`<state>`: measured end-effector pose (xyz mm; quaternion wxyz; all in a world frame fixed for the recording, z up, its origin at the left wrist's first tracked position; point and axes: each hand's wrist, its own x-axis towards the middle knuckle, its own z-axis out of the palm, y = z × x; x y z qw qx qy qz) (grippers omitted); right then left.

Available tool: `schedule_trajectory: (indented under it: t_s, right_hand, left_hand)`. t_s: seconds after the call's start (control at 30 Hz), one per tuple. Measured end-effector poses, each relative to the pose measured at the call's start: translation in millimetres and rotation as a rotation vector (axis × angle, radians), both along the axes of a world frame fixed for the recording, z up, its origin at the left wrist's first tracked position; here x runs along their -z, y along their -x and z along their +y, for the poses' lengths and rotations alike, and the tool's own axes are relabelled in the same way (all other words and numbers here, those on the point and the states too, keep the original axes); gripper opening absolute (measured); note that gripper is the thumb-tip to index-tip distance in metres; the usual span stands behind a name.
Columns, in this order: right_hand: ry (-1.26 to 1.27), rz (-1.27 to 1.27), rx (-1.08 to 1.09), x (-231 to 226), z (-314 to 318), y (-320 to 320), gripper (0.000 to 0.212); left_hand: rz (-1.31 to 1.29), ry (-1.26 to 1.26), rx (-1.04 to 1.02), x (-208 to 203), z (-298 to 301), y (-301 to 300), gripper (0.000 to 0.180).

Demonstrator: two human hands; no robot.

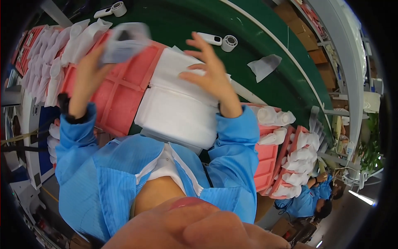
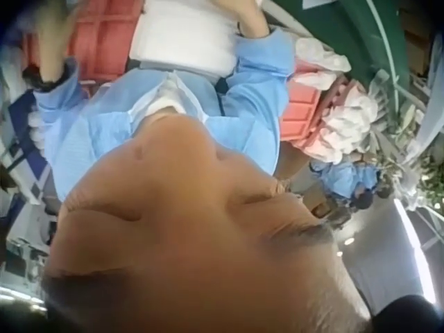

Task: The person wraps hair dryers in foam pouches and places them into a pink tray. Once the tray is full, they move it aside and bring a new tray to the workspace to continue wrapping more hair dryers.

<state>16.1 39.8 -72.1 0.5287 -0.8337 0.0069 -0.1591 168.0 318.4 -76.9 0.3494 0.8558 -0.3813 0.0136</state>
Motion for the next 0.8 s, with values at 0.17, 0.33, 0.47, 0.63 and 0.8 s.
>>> schedule_trajectory:
  t_s: [0.17, 0.33, 0.47, 0.63, 0.8]
  right_hand:
    - [-0.251, -0.177, 0.049, 12, -13, -3, 0.073]
    - [-0.233, -0.351, 0.490, -18, -78, 33, 0.066]
    - [0.349, -0.185, 0.898, 4, -124, 45, 0.065]
    - [0.489, -0.020, 0.999, 34, -133, 28, 0.066]
    - [0.681, -0.067, 1.047, 42, -130, 31, 0.068]
  left_hand:
    - [-0.079, 0.125, 0.452, -15, -132, 38, 0.050]
    - [0.155, 0.126, 0.715, -1, -218, -3, 0.058]
    - [-0.085, -0.077, 0.332, 69, -274, -20, 0.062]
    - [-0.146, -0.263, 0.430, 123, -298, -43, 0.064]
    - [0.045, -0.337, 0.430, 94, -292, -33, 0.055]
